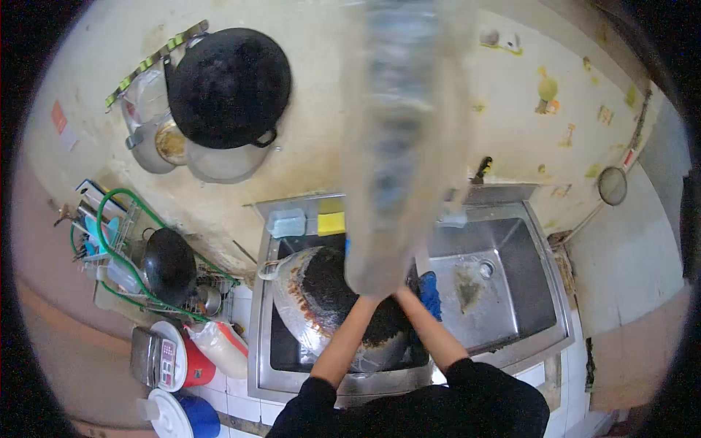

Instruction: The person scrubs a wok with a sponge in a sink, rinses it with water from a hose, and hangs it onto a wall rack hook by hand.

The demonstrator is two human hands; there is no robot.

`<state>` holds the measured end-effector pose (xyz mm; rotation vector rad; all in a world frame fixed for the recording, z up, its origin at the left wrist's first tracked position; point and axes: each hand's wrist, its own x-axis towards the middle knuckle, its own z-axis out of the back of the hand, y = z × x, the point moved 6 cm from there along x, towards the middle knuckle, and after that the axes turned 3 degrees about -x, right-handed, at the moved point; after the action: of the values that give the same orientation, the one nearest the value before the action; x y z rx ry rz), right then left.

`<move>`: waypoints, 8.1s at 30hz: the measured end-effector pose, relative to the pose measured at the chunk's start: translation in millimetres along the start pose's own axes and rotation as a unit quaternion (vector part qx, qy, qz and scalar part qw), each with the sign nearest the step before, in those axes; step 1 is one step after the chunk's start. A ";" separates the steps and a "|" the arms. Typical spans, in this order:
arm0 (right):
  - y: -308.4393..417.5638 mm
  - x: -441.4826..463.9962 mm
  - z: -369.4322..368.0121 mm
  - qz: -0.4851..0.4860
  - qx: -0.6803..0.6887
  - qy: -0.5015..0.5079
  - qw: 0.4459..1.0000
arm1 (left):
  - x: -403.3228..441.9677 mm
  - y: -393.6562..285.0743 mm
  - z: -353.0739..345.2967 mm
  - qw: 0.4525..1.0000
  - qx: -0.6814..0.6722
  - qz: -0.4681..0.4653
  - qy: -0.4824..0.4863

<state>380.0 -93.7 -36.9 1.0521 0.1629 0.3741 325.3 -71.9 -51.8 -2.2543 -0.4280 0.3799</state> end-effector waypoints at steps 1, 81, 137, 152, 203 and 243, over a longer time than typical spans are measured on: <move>19.7 -19.3 22.2 0.026 -0.052 -0.024 0.998 | 6.1 -19.4 -32.5 0.997 -0.046 0.052 0.028; 133.5 -66.8 83.4 0.144 0.051 0.230 0.961 | -111.0 -113.3 -41.6 0.680 0.662 -0.315 -0.026; 288.9 -29.1 -93.8 0.087 0.263 0.309 0.910 | -42.6 -235.7 317.7 0.624 0.587 -0.130 -0.499; 318.7 -44.5 -91.6 0.048 0.301 0.312 0.900 | -54.1 -226.3 305.2 0.890 -0.156 -0.081 -0.420; 264.2 -36.0 -16.0 0.066 0.208 0.347 0.912 | -87.9 -250.6 111.7 0.945 -0.151 0.000 -0.292; 189.1 -76.4 52.5 -0.004 0.121 0.357 0.926 | -273.6 -252.2 118.2 0.957 -0.161 -0.097 -0.220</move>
<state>283.4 -82.0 149.8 1.1177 0.8843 0.7356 -13.6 49.2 99.7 -2.4032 -0.9973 0.7602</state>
